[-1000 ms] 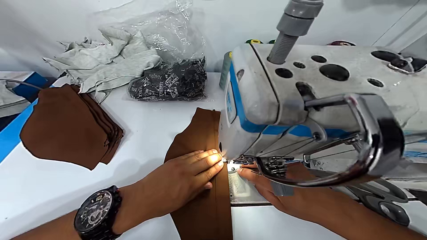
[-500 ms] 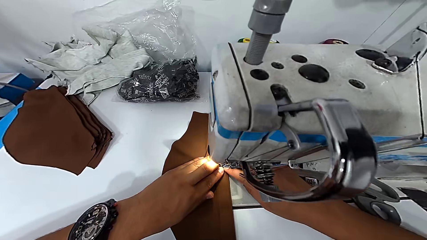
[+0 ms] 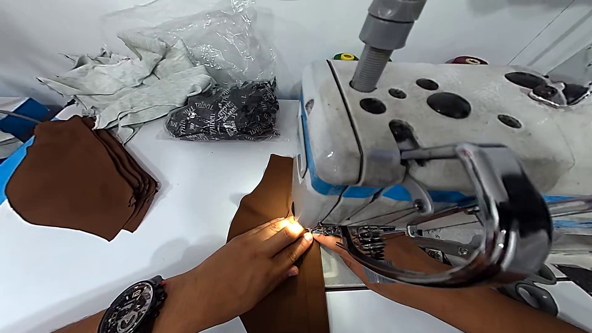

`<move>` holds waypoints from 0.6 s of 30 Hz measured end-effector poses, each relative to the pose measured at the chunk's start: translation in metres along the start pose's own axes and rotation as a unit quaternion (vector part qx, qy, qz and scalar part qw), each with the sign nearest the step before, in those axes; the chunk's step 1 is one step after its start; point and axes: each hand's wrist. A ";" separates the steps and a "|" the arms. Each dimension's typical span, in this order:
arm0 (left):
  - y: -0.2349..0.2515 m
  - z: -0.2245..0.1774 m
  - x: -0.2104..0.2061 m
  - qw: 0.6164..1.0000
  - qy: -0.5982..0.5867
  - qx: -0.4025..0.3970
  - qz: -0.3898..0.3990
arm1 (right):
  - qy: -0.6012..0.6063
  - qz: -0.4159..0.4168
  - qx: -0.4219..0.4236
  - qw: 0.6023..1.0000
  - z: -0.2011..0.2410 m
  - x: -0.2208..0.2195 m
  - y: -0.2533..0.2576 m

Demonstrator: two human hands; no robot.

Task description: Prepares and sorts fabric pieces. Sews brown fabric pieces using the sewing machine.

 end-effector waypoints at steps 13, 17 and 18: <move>0.001 0.009 0.001 1.000 -0.007 0.008 -0.008 | -0.004 0.056 -0.055 0.997 0.003 0.007 0.006; 0.001 0.011 0.003 1.000 -0.011 -0.002 -0.003 | -0.025 0.029 -0.038 0.999 0.001 0.005 0.006; 0.000 0.010 0.003 1.000 -0.013 -0.004 0.001 | -0.031 0.012 -0.028 0.999 0.001 0.005 0.005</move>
Point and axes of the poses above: each hand's wrist, its own y-axis towards the middle knuckle, its own x-axis out of the back of the hand, z = x × y, and after that the axes turned 11 degrees about -y, right-handed
